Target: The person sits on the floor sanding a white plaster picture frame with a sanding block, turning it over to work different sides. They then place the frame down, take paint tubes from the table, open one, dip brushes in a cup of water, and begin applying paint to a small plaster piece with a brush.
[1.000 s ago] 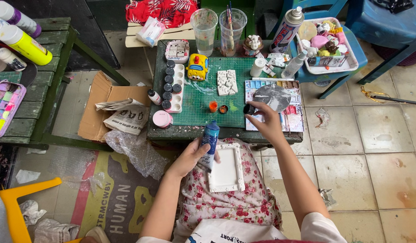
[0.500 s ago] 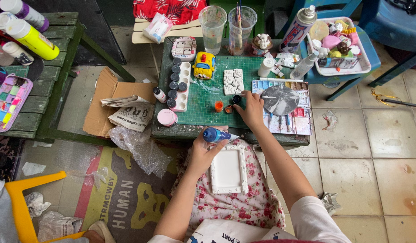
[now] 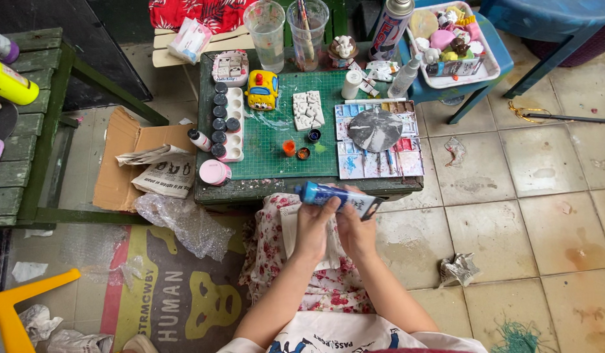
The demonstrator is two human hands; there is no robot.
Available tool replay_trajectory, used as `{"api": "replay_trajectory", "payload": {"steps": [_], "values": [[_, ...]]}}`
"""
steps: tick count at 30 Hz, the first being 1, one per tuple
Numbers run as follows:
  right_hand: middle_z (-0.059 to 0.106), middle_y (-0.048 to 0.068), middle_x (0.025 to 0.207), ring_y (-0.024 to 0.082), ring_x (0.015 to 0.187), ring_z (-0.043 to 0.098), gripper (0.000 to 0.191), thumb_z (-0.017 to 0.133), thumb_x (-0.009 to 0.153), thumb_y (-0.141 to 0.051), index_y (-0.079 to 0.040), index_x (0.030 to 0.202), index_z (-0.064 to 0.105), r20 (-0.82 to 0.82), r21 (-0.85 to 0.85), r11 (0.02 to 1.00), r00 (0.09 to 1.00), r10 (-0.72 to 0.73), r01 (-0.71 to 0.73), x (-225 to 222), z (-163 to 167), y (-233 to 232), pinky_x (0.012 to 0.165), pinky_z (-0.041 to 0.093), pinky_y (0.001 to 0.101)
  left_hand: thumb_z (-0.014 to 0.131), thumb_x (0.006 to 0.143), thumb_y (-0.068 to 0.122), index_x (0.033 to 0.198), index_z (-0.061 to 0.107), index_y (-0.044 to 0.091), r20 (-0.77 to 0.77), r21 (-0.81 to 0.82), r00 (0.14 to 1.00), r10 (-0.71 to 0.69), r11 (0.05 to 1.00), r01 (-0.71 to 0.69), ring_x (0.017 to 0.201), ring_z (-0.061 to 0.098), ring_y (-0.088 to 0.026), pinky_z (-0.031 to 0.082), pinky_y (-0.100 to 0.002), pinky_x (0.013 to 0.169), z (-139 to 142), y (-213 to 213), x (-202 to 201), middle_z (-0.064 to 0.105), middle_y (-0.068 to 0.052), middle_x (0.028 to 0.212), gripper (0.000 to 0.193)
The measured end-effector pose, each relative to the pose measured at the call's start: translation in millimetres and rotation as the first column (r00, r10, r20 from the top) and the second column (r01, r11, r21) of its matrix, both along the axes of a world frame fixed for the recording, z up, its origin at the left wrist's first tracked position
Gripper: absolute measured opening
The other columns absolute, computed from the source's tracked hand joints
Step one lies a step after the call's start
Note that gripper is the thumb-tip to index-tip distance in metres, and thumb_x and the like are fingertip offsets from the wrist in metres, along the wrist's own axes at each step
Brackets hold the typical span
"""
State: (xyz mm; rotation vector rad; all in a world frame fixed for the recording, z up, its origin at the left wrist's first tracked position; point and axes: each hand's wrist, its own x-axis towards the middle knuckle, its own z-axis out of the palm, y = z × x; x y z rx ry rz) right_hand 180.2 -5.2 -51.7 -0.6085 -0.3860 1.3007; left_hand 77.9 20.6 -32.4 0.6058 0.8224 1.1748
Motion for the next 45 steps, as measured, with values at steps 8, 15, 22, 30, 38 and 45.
{"api": "replay_trajectory", "payload": {"steps": [8,15,22,30,38,45], "values": [[0.073,0.013,0.113,0.016,0.096,0.070,0.034,0.076,0.097,-0.021,0.004,0.117,0.065,0.218,0.019,0.923,0.899,-0.379,0.385,118.5,26.3,34.0,0.086,0.058,0.0308,0.087,0.069,0.042,0.160,0.017,0.019,-0.156,-0.051,0.947,-0.280,0.960,0.275,0.149,0.032,-0.027,0.029,-0.050,0.122,25.4,22.6,-23.6,0.033,-0.011,0.159,0.117],[0.074,0.003,0.089,0.006,0.078,0.067,0.022,0.079,0.094,-0.018,-0.002,0.108,0.076,0.914,0.004,0.989,0.400,-0.062,0.145,136.5,62.0,88.8,0.068,0.052,0.0195,0.070,0.094,0.042,0.152,0.044,0.011,-0.802,0.279,0.572,-0.172,0.739,0.613,0.148,0.043,-0.029,0.035,-0.047,0.119,19.9,110.7,-23.0,0.050,-0.015,0.156,0.070],[0.072,0.006,0.086,0.012,0.080,0.067,0.019,0.075,0.094,-0.019,-0.001,0.092,0.070,0.798,0.007,0.989,0.597,0.082,-0.145,100.1,49.3,145.5,0.074,0.053,0.0270,0.078,0.088,0.028,0.119,0.071,0.003,-0.817,0.252,0.511,-0.269,0.629,0.735,0.111,0.073,-0.025,0.054,-0.039,0.096,-22.1,170.7,31.7,0.078,-0.013,0.115,0.041],[0.059,0.003,0.070,0.012,0.064,0.054,0.041,0.059,0.109,-0.030,0.000,0.081,0.062,0.570,-0.015,0.963,0.789,0.228,-0.268,79.9,20.3,181.4,0.062,0.045,0.0275,0.084,0.081,0.022,0.103,0.072,-0.004,-0.841,0.166,0.493,-0.223,0.761,0.627,0.092,0.078,-0.021,0.059,-0.037,0.081,-42.5,178.1,29.0,0.080,-0.014,0.095,0.036],[0.059,0.002,0.066,0.010,0.060,0.053,0.045,0.061,0.106,-0.035,0.000,0.078,0.064,0.687,-0.022,0.966,0.698,0.202,-0.258,69.8,29.3,193.9,0.057,0.043,0.0266,0.085,0.084,0.020,0.103,0.073,-0.003,-0.836,0.160,0.503,-0.219,0.780,0.605,0.091,0.077,-0.019,0.057,-0.036,0.080,-44.0,183.9,21.0,0.079,-0.014,0.095,0.033],[0.053,0.000,0.062,0.009,0.057,0.048,0.050,0.060,0.107,-0.037,-0.001,0.072,0.060,0.595,-0.073,0.959,0.760,0.261,-0.272,68.6,25.0,199.2,0.053,0.039,0.0258,0.086,0.077,0.014,0.099,0.074,-0.001,-0.793,0.210,0.575,-0.199,0.797,0.566,0.081,0.075,-0.016,0.057,-0.035,0.076,-56.1,187.7,25.6,0.080,-0.012,0.089,0.029]]}}
